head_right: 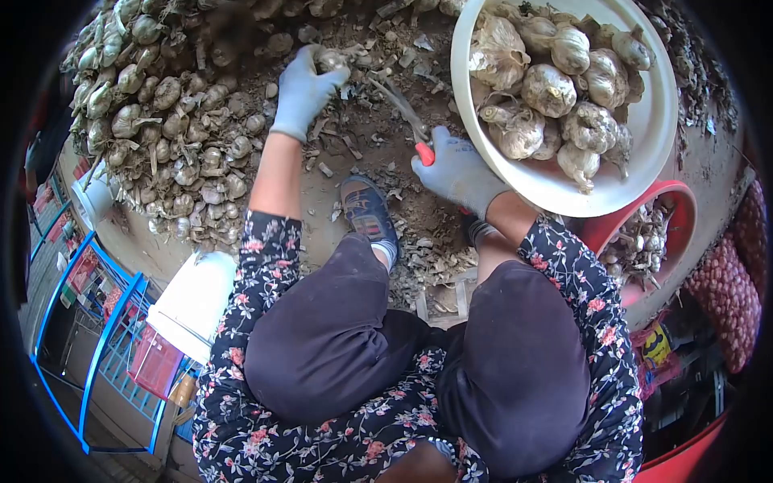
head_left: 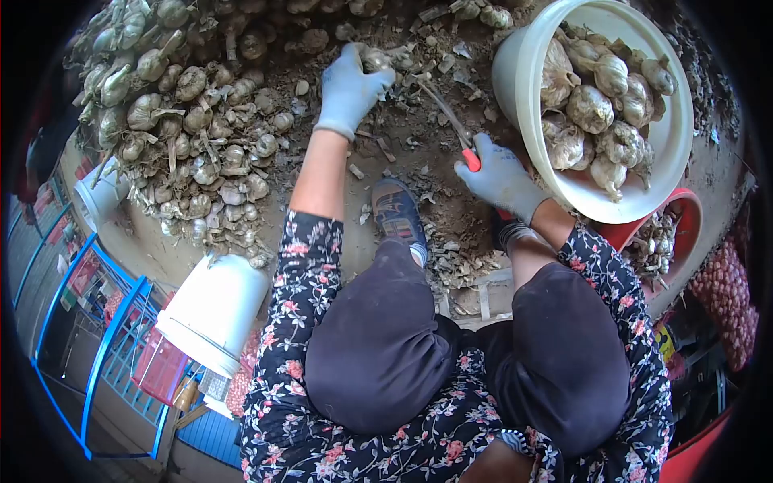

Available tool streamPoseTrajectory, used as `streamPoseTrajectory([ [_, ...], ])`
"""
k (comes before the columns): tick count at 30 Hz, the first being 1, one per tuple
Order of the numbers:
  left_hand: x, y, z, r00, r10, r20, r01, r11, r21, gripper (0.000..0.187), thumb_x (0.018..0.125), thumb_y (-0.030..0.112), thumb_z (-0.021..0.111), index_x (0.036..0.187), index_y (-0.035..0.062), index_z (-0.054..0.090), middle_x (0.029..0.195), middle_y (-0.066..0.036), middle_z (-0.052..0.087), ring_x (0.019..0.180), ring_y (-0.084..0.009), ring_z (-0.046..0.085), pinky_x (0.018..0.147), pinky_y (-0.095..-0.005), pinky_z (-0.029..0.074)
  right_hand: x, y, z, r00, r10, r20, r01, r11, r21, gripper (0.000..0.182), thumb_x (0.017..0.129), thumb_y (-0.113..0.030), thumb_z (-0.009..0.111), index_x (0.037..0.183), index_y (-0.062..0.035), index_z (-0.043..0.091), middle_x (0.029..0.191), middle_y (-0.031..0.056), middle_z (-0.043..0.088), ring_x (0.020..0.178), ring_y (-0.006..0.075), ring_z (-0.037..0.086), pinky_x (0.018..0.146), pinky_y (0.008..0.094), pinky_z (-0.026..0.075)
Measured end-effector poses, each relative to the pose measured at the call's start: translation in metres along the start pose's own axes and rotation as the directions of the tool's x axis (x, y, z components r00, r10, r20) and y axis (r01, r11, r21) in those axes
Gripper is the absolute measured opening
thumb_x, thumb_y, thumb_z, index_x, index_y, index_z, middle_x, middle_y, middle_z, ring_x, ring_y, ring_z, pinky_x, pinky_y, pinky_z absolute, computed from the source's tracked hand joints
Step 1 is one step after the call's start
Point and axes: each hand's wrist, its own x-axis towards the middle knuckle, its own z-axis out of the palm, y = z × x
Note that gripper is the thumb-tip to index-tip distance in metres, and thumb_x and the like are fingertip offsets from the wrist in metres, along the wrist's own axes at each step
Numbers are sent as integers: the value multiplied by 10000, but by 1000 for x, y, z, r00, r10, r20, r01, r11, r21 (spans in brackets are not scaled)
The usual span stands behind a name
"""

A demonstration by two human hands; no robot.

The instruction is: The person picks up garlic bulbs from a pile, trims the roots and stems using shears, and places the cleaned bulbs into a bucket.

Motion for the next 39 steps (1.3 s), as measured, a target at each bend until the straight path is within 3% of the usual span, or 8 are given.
streamPoseTrajectory([
  [5,-36,17,-11,992,-100,82,117,967,-227,510,663,334,731,1048,18,620,943,-152,685,883,-223,662,822,-324,496,5,-17,-1,986,-40,-163,41,999,8,520,826,-422,555,1109,6,475,1047,278,599,997,398,594,870,457,451],
  [11,-52,-1,-9,996,-54,67,75,930,-359,487,705,229,770,1073,-39,596,958,-102,663,851,-127,615,783,-264,491,8,-16,4,968,-149,-200,160,986,39,393,839,-372,556,946,4,522,853,284,615,874,432,602,767,470,467],
  [15,-65,-16,-12,997,-49,67,82,714,-695,541,720,178,751,1143,-57,510,961,-78,612,841,-127,584,760,-255,493,1,-5,6,948,-230,-221,255,963,90,381,817,-373,604,848,0,536,834,254,613,829,419,601,727,465,458],
  [19,-72,-21,-15,1000,-1,2,2,639,-769,516,745,94,729,1169,-55,475,975,-73,608,847,-108,582,748,-230,491,-9,-17,-2,977,-153,-146,160,986,40,460,825,-422,603,973,7,530,863,241,609,861,400,608,755,442,464],
  [22,-78,-14,-19,997,-83,8,55,577,-815,495,752,80,736,1162,-49,492,966,-69,623,837,-96,589,744,-227,494,-12,-25,6,947,-296,-129,310,944,109,585,835,-473,584,1134,13,459,993,244,604,967,400,587,842,428,446],
  [33,-82,-13,-30,992,1,-123,-80,766,-638,429,738,146,782,1089,3,583,949,-37,649,845,-87,604,765,-237,501,-14,-20,2,944,-291,-157,310,944,111,392,826,-381,616,895,-10,512,771,210,589,753,376,601,680,433,451],
  [37,-80,-14,-37,938,218,-270,-274,943,-188,509,679,168,807,1096,9,560,943,-64,648,836,-111,609,778,-257,504,-21,-23,-2,934,-253,-253,242,967,-74,385,811,-349,625,978,-35,479,823,191,607,832,353,625,703,440,475],
  [39,-78,-11,-40,896,318,-310,-336,942,-6,542,659,174,813,1104,13,547,942,-75,647,833,-118,610,780,-262,504,-24,-26,-5,838,-423,-344,282,876,-391,422,802,-296,645,1099,-63,457,881,181,581,869,357,594,744,441,469],
])
